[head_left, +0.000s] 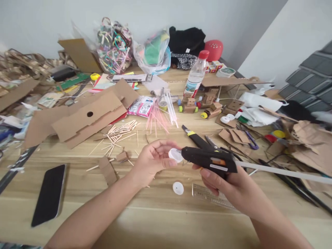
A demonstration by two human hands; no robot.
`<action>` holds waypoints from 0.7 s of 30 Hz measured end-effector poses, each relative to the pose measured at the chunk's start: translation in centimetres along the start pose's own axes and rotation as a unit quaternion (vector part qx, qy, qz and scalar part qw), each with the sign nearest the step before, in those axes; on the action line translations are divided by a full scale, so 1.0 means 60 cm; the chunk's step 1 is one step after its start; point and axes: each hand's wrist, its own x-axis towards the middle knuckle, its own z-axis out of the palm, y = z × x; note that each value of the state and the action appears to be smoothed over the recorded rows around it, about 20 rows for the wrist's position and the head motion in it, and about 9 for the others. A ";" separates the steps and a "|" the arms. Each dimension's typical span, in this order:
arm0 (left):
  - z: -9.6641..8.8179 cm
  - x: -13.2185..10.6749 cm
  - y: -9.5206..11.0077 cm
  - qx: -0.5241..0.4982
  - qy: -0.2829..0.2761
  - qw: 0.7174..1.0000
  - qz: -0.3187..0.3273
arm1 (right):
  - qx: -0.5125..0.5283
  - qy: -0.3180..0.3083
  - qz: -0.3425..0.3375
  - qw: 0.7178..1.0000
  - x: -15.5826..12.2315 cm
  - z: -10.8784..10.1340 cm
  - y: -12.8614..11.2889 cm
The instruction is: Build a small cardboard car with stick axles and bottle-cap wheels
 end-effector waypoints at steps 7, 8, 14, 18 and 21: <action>-0.007 0.001 0.003 0.027 -0.010 0.998 0.059 | -0.180 0.025 -0.116 0.976 0.011 -0.009 0.005; -0.007 0.001 0.003 0.032 -0.014 0.998 0.059 | -0.205 0.042 -0.123 0.970 0.011 -0.008 0.006; -0.006 0.002 0.000 0.032 -0.016 0.997 0.071 | -0.173 0.012 -0.129 0.976 0.010 0.003 0.000; -0.006 0.005 0.000 0.037 0.004 0.997 0.066 | -0.167 0.021 -0.109 0.980 0.007 0.004 -0.005; -0.006 0.005 -0.001 0.043 0.016 0.997 0.061 | -0.173 0.021 -0.111 0.978 0.008 0.005 -0.004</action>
